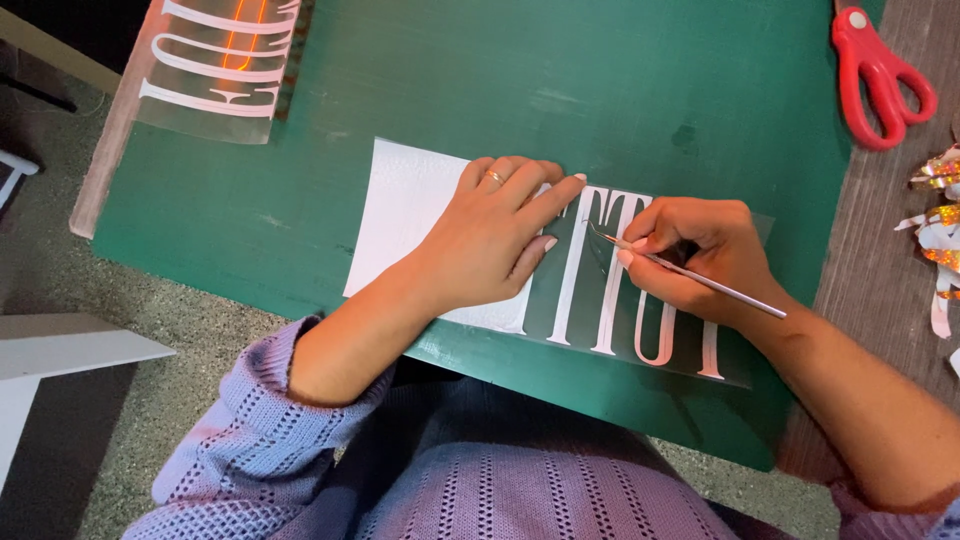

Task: Using a weeding tool to remove excess vinyl from a cut sticker design

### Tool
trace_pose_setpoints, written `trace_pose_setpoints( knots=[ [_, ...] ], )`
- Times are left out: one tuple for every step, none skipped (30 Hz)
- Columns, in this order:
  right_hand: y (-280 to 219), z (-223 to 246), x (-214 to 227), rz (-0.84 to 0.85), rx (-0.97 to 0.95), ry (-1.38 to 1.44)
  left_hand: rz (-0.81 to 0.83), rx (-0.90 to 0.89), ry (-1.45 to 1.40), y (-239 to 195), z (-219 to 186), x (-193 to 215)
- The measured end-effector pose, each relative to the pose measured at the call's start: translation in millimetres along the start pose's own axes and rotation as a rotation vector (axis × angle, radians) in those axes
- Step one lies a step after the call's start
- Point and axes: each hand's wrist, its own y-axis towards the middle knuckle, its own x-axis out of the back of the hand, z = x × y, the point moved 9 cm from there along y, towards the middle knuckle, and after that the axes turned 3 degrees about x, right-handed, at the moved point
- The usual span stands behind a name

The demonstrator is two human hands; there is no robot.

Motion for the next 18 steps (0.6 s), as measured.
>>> trace_pose_setpoints(
  knots=[
    [1.0, 2.8, -0.2, 0.0, -0.001, 0.0, 0.0, 0.0, -0.001, 0.5, -0.7, 0.6],
    [2.7, 5.7, -0.7, 0.0, -0.001, 0.015, 0.003, -0.006, -0.012, 1.0, -1.6, 1.4],
    [4.3, 8.7, -1.2, 0.001, -0.001, 0.029, 0.005, -0.011, -0.024, 1.3, -2.5, 2.4],
    [3.6, 7.8, -1.1, 0.003, -0.001, 0.03, 0.004, -0.009, -0.023, 1.4, -1.8, 2.0],
    [2.8, 7.6, -1.4, 0.01, 0.006, 0.02, 0.008, -0.004, -0.035, 1.4, -0.7, 1.2],
    [2.3, 7.3, -2.0, 0.017, 0.013, 0.011, 0.012, 0.002, -0.047, 1.4, 0.5, 0.6],
    [2.8, 8.3, -2.5, 0.019, 0.014, 0.011, 0.011, 0.004, -0.047, 0.9, 1.7, 0.5],
    [2.9, 9.4, -3.1, 0.023, 0.017, 0.01, 0.013, 0.015, -0.075, 0.7, 3.7, -0.1],
    [3.0, 10.6, -3.6, 0.027, 0.02, 0.008, 0.015, 0.026, -0.102, 0.4, 5.7, -0.7],
    [2.2, 9.1, -3.8, 0.028, 0.019, 0.009, 0.015, 0.027, -0.103, 0.2, 5.5, -0.3],
    [1.4, 8.9, -4.5, 0.037, 0.033, -0.004, 0.019, 0.023, -0.113, 0.1, 4.8, -0.2],
    [1.0, 8.7, -5.1, 0.044, 0.048, -0.017, 0.023, 0.018, -0.122, 0.3, 4.2, 0.1],
    [1.6, 10.8, -5.5, 0.045, 0.049, -0.016, 0.023, 0.019, -0.121, 0.5, 3.6, 1.3],
    [2.1, 12.5, -5.7, 0.042, 0.045, -0.01, 0.026, 0.017, -0.124, 0.7, 2.8, 2.0],
    [2.6, 14.1, -5.8, 0.04, 0.04, -0.003, 0.029, 0.015, -0.127, 1.0, 2.0, 2.7],
    [2.3, 13.1, -4.9, 0.039, 0.04, -0.003, 0.03, 0.015, -0.128, 1.3, 1.3, 2.8],
    [2.0, 12.2, -4.6, 0.044, 0.041, 0.004, 0.034, 0.017, -0.127, 1.6, 0.9, 2.6],
    [1.6, 11.1, -4.7, 0.049, 0.042, 0.012, 0.038, 0.02, -0.126, 1.4, 0.6, 2.3]
  ],
)
